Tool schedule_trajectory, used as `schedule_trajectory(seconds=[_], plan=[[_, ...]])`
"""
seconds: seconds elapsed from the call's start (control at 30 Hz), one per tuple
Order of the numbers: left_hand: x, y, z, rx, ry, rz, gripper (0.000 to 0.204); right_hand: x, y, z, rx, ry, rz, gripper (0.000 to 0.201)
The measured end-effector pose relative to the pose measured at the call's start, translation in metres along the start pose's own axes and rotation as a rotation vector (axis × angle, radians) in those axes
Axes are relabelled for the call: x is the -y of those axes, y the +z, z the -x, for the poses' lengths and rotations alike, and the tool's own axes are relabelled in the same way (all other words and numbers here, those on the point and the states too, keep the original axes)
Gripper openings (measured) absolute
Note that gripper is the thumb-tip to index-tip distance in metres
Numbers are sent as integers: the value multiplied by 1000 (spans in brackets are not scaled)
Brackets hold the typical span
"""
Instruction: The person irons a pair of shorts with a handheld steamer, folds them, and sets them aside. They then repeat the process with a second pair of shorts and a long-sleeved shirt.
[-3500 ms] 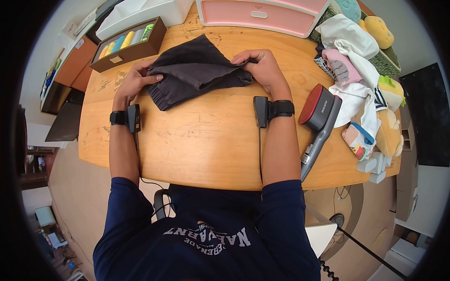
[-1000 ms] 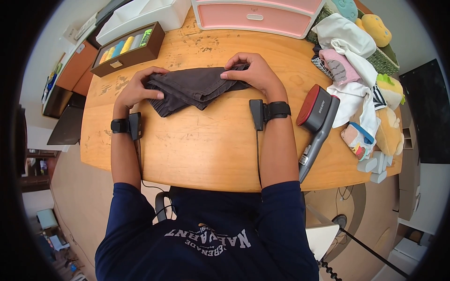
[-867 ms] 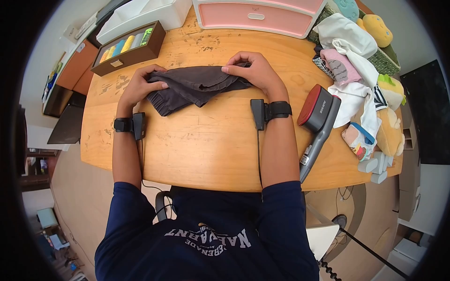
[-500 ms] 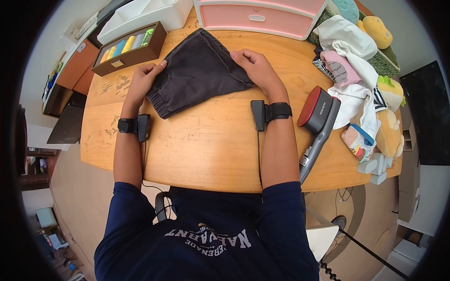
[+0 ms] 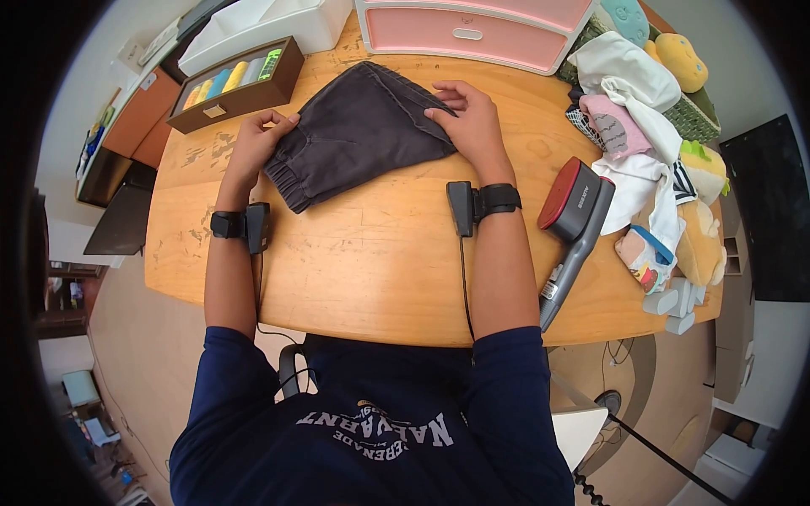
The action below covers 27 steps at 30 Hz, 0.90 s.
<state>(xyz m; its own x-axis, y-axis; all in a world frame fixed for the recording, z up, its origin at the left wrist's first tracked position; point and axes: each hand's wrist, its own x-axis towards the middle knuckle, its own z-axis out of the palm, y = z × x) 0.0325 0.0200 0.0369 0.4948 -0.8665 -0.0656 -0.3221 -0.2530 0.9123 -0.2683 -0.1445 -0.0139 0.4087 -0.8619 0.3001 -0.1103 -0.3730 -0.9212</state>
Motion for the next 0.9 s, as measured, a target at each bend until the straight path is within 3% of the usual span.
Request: schedule_trajectory(seconds=[0.2,0.3,0.4,0.53,0.6,0.9], plan=[[2,-5,0,104,-46,115,16,11,-6,4,-130,0,325,37],[6,-8,-3,170,-54,120,11,12,-4,1,-215,84,137,38],[6,-6,-3,172,-43,153,10,24,-5,2,-217,15,94,37],[5,-6,-2,174,-72,167,11,29,-1,8,-16,-59,62,33],[5,-5,-2,177,-76,167,11,24,0,11,138,-55,197,31],[-8,-5,8,252,-86,42,12,14,4,4,-5,-80,262,16]])
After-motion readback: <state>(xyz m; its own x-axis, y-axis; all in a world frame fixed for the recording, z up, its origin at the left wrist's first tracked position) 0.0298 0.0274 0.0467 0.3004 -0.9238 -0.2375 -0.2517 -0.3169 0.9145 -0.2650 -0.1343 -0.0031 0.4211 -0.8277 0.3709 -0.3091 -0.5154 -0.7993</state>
